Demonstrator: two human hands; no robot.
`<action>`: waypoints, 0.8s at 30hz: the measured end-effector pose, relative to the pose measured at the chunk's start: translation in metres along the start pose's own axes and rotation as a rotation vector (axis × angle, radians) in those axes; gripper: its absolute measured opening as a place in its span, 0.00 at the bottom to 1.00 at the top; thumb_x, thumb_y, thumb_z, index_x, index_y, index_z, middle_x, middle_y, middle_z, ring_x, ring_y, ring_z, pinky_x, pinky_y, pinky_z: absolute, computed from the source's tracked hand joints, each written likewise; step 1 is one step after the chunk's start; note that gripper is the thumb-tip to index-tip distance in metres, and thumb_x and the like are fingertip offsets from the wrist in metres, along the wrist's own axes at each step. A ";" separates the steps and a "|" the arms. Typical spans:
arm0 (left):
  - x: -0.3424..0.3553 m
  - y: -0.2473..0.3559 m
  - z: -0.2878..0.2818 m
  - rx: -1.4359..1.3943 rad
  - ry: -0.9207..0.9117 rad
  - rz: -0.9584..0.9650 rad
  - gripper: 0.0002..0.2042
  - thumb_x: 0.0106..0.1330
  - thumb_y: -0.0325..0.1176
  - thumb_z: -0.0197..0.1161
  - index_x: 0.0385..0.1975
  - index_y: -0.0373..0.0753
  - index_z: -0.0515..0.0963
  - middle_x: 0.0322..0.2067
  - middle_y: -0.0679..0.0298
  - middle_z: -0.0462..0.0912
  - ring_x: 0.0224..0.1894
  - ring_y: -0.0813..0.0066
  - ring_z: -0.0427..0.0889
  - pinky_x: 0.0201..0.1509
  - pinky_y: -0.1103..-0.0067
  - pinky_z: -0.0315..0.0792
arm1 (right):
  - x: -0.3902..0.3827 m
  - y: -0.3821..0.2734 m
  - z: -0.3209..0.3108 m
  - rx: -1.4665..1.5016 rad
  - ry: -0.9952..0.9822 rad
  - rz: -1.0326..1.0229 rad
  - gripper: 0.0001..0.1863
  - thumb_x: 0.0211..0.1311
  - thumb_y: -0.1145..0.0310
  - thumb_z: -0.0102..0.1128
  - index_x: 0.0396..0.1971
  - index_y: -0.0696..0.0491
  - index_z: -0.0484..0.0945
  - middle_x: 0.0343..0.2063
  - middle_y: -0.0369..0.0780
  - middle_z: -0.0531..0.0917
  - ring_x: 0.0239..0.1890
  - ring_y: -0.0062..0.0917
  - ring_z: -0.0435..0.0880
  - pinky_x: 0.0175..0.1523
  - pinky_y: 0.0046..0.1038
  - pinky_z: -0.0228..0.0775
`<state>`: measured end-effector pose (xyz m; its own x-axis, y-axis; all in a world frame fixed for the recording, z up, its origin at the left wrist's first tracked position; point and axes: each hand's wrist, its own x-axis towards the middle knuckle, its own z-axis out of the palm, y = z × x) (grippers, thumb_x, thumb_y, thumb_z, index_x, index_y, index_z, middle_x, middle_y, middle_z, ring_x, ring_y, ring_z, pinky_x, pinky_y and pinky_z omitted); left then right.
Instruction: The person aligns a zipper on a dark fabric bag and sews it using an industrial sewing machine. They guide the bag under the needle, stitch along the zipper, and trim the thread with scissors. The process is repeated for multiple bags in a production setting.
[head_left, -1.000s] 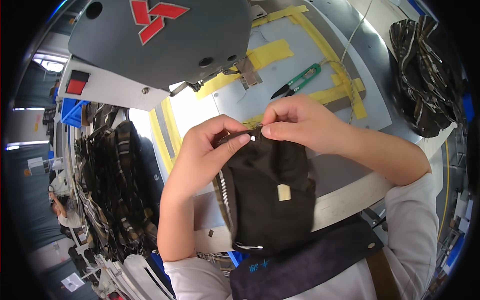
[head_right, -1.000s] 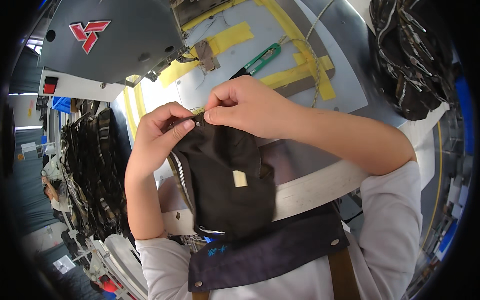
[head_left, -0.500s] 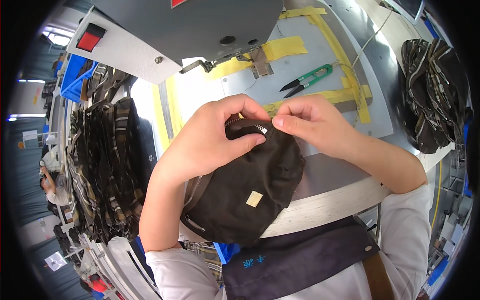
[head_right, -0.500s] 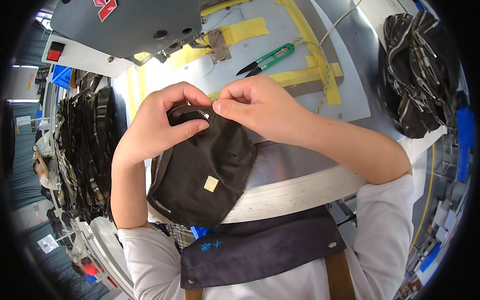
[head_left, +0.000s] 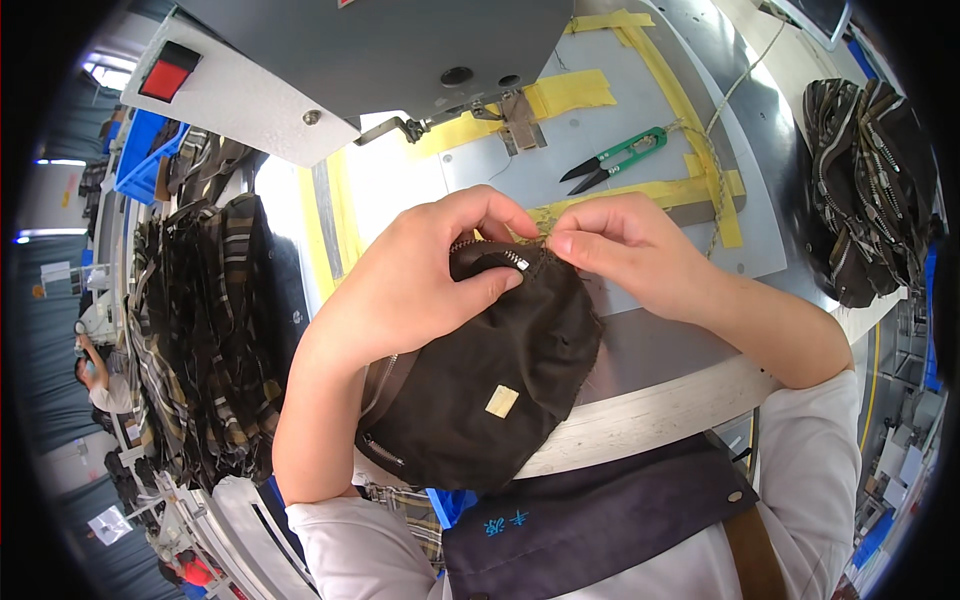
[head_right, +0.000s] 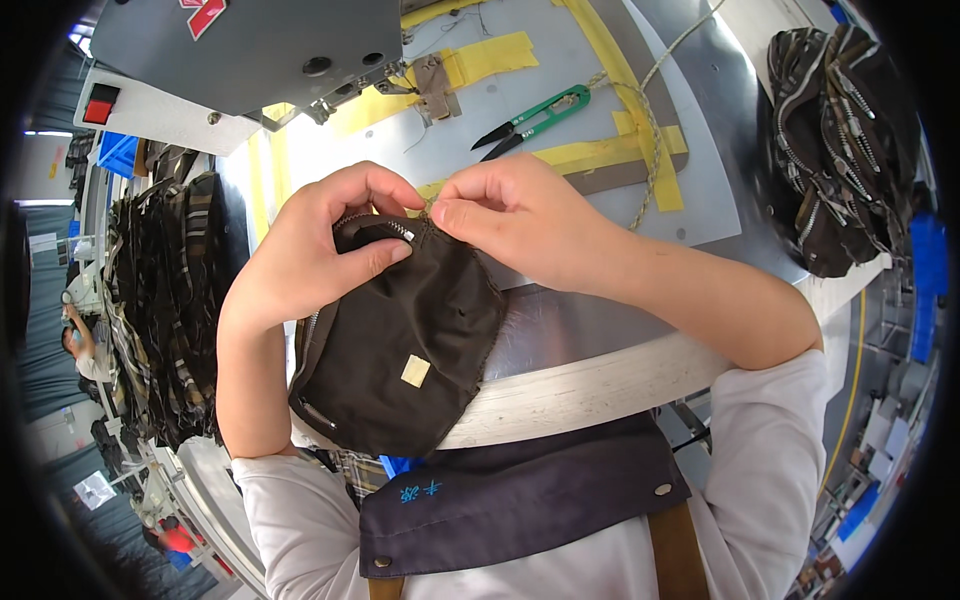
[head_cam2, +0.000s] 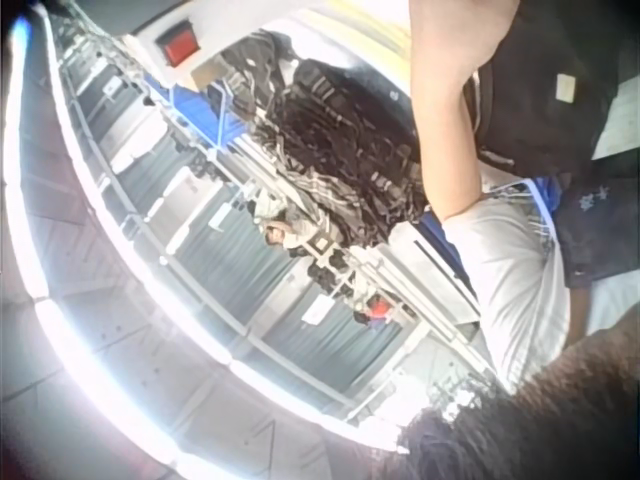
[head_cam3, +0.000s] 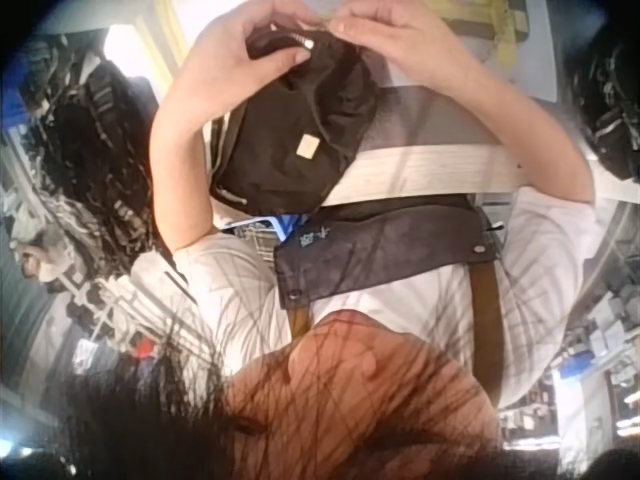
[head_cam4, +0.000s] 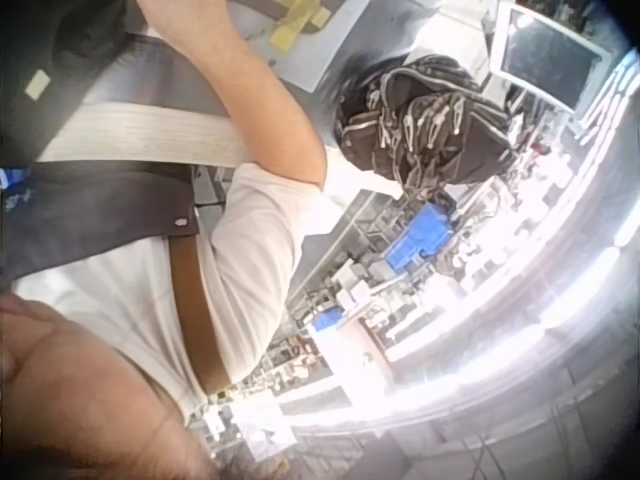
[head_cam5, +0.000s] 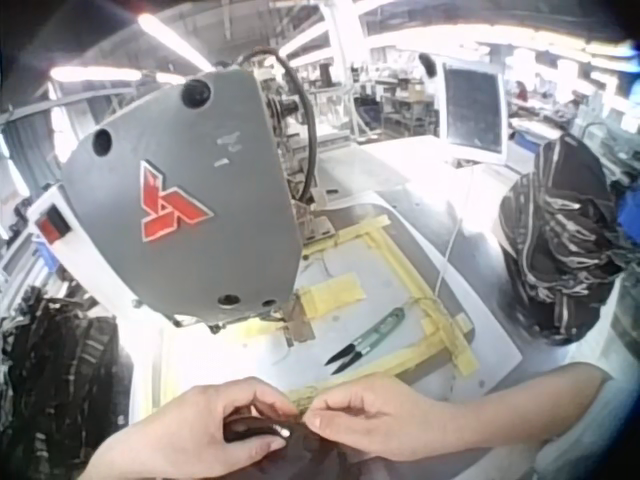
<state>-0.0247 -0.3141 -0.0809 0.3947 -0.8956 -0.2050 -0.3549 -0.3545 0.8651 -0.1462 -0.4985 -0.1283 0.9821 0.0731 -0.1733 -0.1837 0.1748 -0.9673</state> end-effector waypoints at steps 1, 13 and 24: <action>0.000 -0.001 0.000 0.002 -0.003 0.003 0.15 0.55 0.18 0.65 0.44 0.33 0.76 0.38 0.64 0.80 0.43 0.78 0.78 0.52 0.80 0.72 | -0.001 0.000 0.001 0.002 -0.004 -0.001 0.12 0.68 0.67 0.57 0.28 0.59 0.78 0.23 0.27 0.74 0.26 0.08 0.67 0.31 0.17 0.61; 0.002 -0.011 0.022 0.193 0.426 0.424 0.12 0.49 0.18 0.68 0.34 0.35 0.79 0.33 0.59 0.81 0.37 0.65 0.82 0.40 0.76 0.75 | -0.003 0.001 0.006 -0.338 0.208 -0.389 0.06 0.58 0.71 0.66 0.31 0.56 0.79 0.27 0.36 0.81 0.28 0.20 0.79 0.35 0.23 0.71; -0.001 -0.041 0.038 0.452 0.707 0.936 0.13 0.39 0.26 0.72 0.25 0.45 0.78 0.27 0.70 0.80 0.24 0.74 0.78 0.23 0.80 0.68 | -0.001 0.009 -0.002 -0.951 0.226 -1.254 0.08 0.42 0.73 0.66 0.27 0.51 0.80 0.28 0.34 0.78 0.25 0.23 0.78 0.25 0.23 0.69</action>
<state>-0.0430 -0.3091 -0.1337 0.1530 -0.5630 0.8122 -0.9467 0.1522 0.2838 -0.1490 -0.4987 -0.1373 0.4867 0.2052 0.8491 0.7178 -0.6479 -0.2548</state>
